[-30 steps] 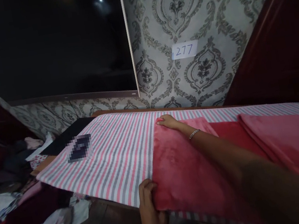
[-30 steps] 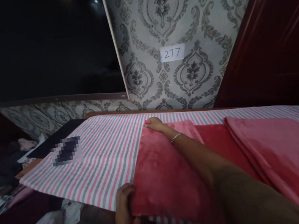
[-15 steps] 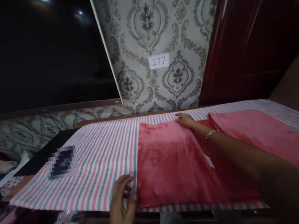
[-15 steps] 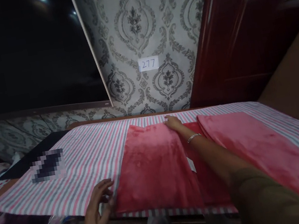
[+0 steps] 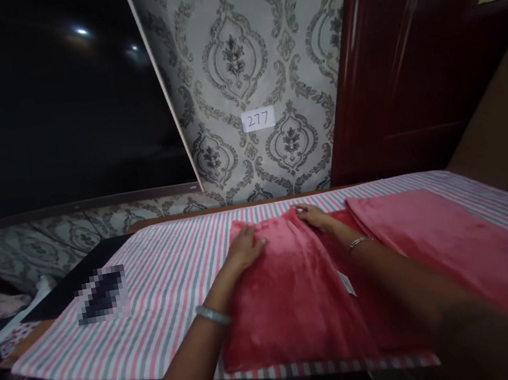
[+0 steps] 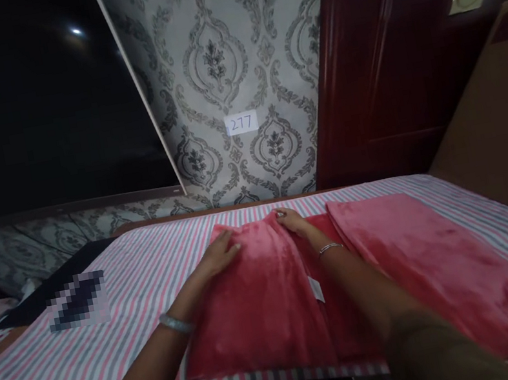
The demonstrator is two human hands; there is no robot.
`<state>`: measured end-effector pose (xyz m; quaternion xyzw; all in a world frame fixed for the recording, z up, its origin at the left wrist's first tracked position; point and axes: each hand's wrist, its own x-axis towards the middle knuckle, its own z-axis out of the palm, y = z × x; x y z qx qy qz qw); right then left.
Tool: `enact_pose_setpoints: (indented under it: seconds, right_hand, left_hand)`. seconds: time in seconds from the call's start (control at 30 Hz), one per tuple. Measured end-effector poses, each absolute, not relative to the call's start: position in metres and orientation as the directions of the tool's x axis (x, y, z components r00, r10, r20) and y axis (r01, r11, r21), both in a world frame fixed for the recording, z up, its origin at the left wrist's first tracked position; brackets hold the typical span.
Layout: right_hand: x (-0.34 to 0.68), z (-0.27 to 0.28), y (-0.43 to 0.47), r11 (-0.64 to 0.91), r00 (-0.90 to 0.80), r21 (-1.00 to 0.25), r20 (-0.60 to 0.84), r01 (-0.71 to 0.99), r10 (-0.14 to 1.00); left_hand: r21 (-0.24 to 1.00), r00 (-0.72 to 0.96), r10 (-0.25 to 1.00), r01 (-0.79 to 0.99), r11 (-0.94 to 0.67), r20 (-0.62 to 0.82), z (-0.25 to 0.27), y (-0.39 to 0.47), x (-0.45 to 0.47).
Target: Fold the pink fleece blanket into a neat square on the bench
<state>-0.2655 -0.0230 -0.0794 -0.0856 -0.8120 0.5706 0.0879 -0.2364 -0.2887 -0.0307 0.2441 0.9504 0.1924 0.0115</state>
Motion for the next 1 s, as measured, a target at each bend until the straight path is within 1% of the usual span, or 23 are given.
enact_pose_setpoints:
  seconds: [0.1,0.17,0.23,0.3,0.4,0.57,0.7,0.83,0.93,1.0]
  right_hand:
    - [-0.269,-0.083,-0.023,0.407,-0.952,-0.912,0.073,0.057,0.298]
    - [-0.272,-0.087,-0.02,0.477,-0.926,-0.872,0.086,0.108,0.367]
    - [-0.274,-0.09,-0.017,0.536,-0.898,-0.827,0.092,0.172,0.43]
    - [-0.275,-0.092,-0.015,0.575,-0.882,-0.788,0.091,0.221,0.463]
    - [-0.272,-0.092,-0.014,0.608,-0.884,-0.754,0.08,0.248,0.46]
    - [-0.264,-0.085,-0.017,0.627,-0.897,-0.741,0.075,0.242,0.436]
    - [-0.256,-0.087,-0.025,0.67,-0.884,-0.693,0.1,0.267,0.456]
    - [-0.248,-0.081,-0.032,0.71,-0.878,-0.631,0.094,0.312,0.469]
    - [-0.241,-0.064,-0.041,0.746,-0.888,-0.588,0.097,0.314,0.45]
    - [-0.233,-0.054,-0.051,0.801,-0.905,-0.539,0.152,0.26,0.396]
  left_hand:
    - [0.216,-0.92,0.39,0.387,0.896,0.034,-0.043,-0.274,-0.253]
    - [0.138,-0.93,0.363,0.368,0.92,0.059,-0.057,-0.271,-0.257]
    - [0.084,-0.926,0.365,0.373,0.924,0.101,-0.071,-0.272,-0.258]
    - [0.055,-0.917,0.378,0.387,0.92,0.124,-0.079,-0.273,-0.257]
    - [0.05,-0.915,0.384,0.392,0.919,0.126,-0.08,-0.274,-0.255]
    - [0.043,-0.919,0.369,0.378,0.925,0.136,-0.077,-0.272,-0.255]
    - [0.031,-0.92,0.369,0.376,0.926,0.134,-0.078,-0.272,-0.256]
    - [0.042,-0.924,0.362,0.37,0.928,0.126,-0.079,-0.272,-0.258]
    - [0.043,-0.926,0.361,0.367,0.929,0.112,-0.08,-0.272,-0.259]
    - [0.038,-0.923,0.367,0.373,0.927,0.12,-0.081,-0.272,-0.26]
